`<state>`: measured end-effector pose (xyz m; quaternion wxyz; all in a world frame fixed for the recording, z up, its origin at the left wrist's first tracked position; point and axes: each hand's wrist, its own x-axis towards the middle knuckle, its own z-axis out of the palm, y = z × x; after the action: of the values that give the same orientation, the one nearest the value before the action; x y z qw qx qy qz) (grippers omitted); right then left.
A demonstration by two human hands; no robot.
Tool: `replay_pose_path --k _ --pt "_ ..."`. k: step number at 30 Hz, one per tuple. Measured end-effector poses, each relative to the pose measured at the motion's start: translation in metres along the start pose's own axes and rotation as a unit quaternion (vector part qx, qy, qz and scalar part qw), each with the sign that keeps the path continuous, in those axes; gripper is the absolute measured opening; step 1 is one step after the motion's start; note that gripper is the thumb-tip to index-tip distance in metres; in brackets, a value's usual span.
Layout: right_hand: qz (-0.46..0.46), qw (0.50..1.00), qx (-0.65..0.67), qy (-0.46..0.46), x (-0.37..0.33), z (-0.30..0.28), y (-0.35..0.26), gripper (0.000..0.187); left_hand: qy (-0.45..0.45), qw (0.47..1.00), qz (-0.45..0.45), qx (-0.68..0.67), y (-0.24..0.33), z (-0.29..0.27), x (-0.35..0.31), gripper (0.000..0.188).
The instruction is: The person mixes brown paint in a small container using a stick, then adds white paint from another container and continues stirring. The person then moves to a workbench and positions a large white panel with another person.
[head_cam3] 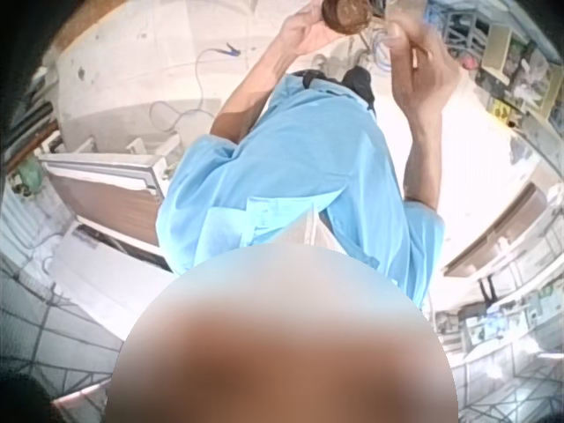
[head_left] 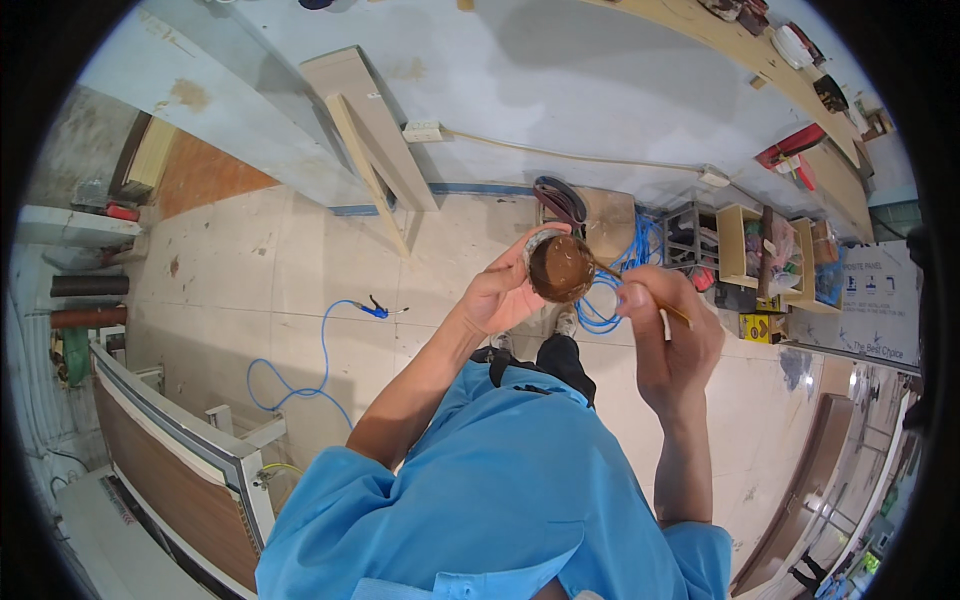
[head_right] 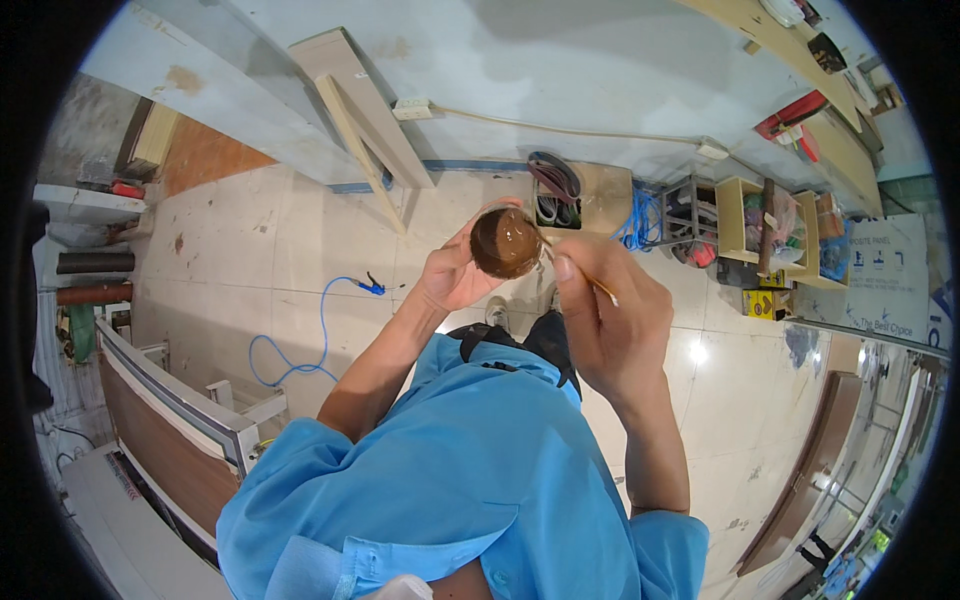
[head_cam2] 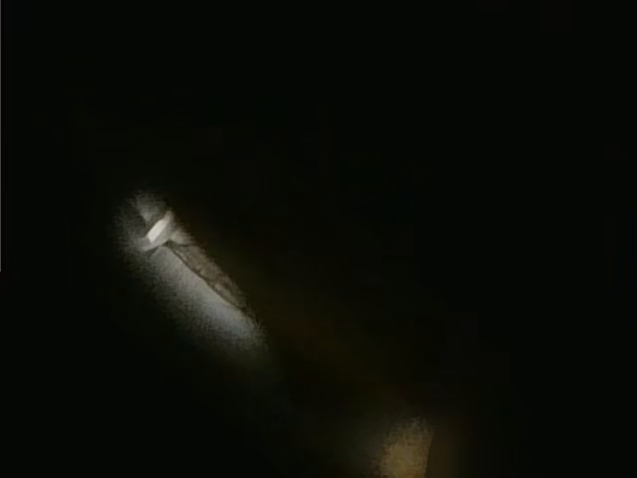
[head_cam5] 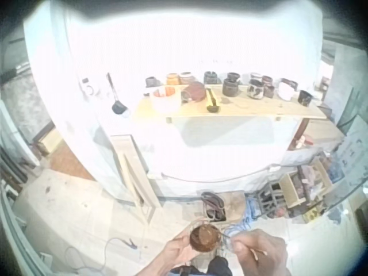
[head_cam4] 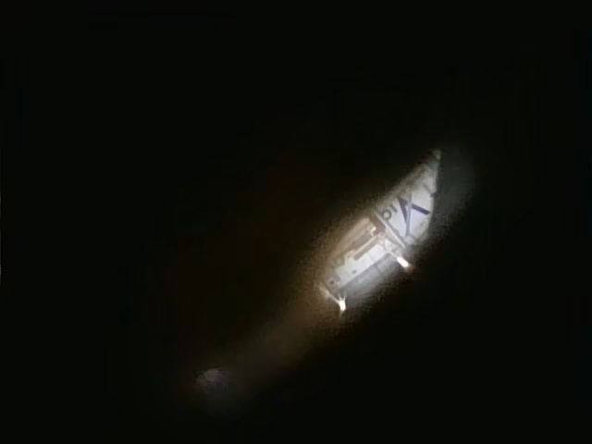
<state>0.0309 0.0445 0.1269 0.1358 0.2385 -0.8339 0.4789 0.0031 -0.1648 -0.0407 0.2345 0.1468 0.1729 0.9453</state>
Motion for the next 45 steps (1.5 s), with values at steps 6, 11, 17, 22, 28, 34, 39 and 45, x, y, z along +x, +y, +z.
replay_pose_path --k 6,11,17,22,28,34,39,45 --pt "0.07 0.995 0.063 0.024 -0.01 -0.001 0.002 0.011 0.011 1.0 -0.008 -0.014 -0.008 -0.003 0.004 0.085" --pt "0.11 0.991 0.079 0.015 -0.014 0.002 0.008 0.014 0.012 1.0 -0.002 -0.024 -0.012 -0.009 0.0 0.076" --pt "0.14 0.986 0.084 -0.015 -0.013 0.004 0.007 0.02 0.06 0.998 -0.03 -0.008 -0.016 -0.016 -0.005 0.067" --pt "0.098 0.995 0.029 -0.018 -0.006 0.006 0.008 0.02 0.024 0.996 -0.047 -0.076 -0.02 -0.018 -0.003 0.068" --pt "0.081 0.996 0.018 -0.011 0.001 0.009 0.011 0.02 0.018 0.994 -0.056 -0.09 -0.025 -0.02 0.0 0.071" --pt "0.109 0.992 0.059 -0.011 -0.001 0.016 0.013 0.019 0.078 0.985 -0.074 -0.136 -0.026 -0.018 0.0 0.072" --pt "0.119 0.989 0.089 -0.03 -0.004 0.015 0.021 0.017 0.09 0.984 -0.091 -0.122 -0.026 -0.018 0.0 0.073" --pt "0.15 0.98 0.132 -0.013 -0.01 0.015 0.024 0.018 0.095 0.988 -0.097 -0.071 -0.026 -0.015 0.001 0.075"
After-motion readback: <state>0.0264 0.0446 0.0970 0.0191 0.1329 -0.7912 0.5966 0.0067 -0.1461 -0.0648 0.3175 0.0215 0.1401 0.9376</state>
